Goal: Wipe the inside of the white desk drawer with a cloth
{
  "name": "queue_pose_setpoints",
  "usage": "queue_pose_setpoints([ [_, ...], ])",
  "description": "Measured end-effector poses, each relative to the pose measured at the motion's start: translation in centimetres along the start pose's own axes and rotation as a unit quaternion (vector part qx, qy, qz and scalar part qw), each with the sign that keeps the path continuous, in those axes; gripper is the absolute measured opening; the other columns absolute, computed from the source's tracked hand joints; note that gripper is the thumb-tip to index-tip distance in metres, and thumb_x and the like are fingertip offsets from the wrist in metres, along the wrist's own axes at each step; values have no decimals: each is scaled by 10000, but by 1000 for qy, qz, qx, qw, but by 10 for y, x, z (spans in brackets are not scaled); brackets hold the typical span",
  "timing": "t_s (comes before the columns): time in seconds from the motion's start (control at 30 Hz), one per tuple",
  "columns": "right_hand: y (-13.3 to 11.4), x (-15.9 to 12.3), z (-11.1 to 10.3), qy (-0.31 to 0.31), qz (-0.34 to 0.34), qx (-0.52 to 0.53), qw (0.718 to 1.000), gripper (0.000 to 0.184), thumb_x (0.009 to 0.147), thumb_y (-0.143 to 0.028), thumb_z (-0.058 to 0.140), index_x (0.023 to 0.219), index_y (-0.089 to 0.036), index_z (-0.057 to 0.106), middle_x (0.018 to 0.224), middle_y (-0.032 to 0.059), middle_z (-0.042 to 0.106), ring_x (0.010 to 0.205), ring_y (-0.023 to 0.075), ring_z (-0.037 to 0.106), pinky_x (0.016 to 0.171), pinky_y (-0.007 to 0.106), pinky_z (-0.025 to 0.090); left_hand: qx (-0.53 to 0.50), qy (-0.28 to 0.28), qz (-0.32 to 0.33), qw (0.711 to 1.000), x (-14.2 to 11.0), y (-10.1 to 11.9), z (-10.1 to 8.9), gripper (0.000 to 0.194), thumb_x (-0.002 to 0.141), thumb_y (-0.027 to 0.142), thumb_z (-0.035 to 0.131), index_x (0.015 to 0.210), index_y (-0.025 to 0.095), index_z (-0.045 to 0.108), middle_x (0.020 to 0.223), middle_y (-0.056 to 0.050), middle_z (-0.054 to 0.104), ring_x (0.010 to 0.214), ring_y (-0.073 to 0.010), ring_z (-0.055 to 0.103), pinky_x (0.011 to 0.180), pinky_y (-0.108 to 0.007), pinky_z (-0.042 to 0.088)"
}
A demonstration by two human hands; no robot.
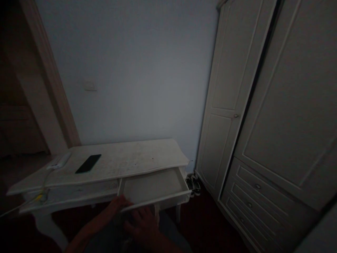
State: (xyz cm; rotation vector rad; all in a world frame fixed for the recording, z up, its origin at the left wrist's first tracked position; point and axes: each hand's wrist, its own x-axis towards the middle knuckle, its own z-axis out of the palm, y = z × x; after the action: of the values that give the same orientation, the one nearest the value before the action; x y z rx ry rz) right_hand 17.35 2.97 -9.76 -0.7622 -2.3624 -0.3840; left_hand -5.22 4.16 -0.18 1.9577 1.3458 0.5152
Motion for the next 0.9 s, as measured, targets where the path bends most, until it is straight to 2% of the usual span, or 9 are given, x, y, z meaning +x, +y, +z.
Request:
queue_pose_setpoints([
  [0.13, -38, 42, 28, 3, -50, 31, 998, 157, 1004, -455, 665, 1154, -409, 671, 1227, -3, 691, 1067, 237, 602, 879, 415, 536, -69, 9, -67, 995, 1, 18, -6, 1008, 952, 885, 93, 1198, 182, 772, 1264, -101, 703, 1265, -264, 613, 1245, -431, 329],
  [0.27, -38, 52, 19, 6, -98, 27, 995, 149, 1041, -493, 608, 1105, -393, 698, 1212, -9, 694, 1075, 227, 600, 863, 377, 542, -40, 8, -71, 997, 4, 25, -8, 940, 988, 831, 99, 1186, 195, 763, 1237, -83, 725, 1217, -251, 629, 1223, -428, 346],
  [0.37, -14, 34, -16, -38, -47, -5, 998, 191, 996, -503, 681, 1074, -331, 712, 1234, 33, 687, 1120, 264, 591, 892, 413, 545, 27, 10, -21, 999, 7, 18, -7, 720, 1015, 736, 273, 1137, 222, 762, 1187, -62, 745, 1188, -250, 624, 1196, -418, 369],
  [0.47, 14, 10, -62, -103, 6, -33, 994, 159, 952, -428, 755, 1042, -305, 708, 1200, 42, 690, 1081, 261, 595, 866, 390, 537, 70, 13, 15, 997, 8, 9, -6, 482, 917, 620, 553, 1135, 238, 751, 1199, -58, 736, 1185, -258, 621, 1133, -392, 426],
  [0.57, 48, -16, -108, -144, 38, -35, 988, 241, 957, -340, 746, 1191, -342, 692, 1240, 59, 687, 1107, 274, 582, 900, 402, 514, 108, 4, 38, 993, 6, 11, -7, 381, 886, 437, 585, 1186, 246, 721, 1253, -66, 730, 1223, -257, 622, 1145, -407, 412],
  [0.67, 89, -49, -141, -176, 124, -35, 976, 430, 940, -213, 700, 1336, -375, 660, 1334, 86, 668, 1148, 296, 574, 973, 442, 481, 202, 6, 21, 979, 6, 27, -6, 338, 855, 260, 566, 1167, 271, 697, 1233, -38, 753, 1229, -251, 647, 1268, -540, 218],
  [0.73, 113, -75, -149, -180, 199, -29, 963, 506, 863, -180, 716, 1339, -347, 678, 1324, 110, 665, 1171, 324, 579, 1017, 475, 468, 264, 7, 15, 964, 7, 38, -3, 365, 822, 189, 565, 1153, 285, 683, 1208, -16, 765, 1222, -247, 663, 1296, -596, 75],
  [0.77, 120, -87, -147, -164, 233, -22, 958, 534, 812, -171, 725, 1325, -317, 691, 1316, 123, 660, 1183, 337, 583, 1027, 482, 472, 283, 4, 15, 959, 7, 43, -1, 390, 812, 171, 561, 1165, 289, 678, 1223, -16, 764, 1228, -248, 665, 1301, -586, 84],
  [0.9, 116, -108, -109, -52, 312, 28, 948, 592, 725, -229, 719, 1315, -254, 680, 1302, 145, 629, 1181, 372, 608, 977, 503, 526, 293, -15, 4, 956, 7, 49, 12, 551, 850, 151, 501, 1371, 287, 618, 1408, -69, 705, 1290, -267, 646, 1185, -449, 408],
])
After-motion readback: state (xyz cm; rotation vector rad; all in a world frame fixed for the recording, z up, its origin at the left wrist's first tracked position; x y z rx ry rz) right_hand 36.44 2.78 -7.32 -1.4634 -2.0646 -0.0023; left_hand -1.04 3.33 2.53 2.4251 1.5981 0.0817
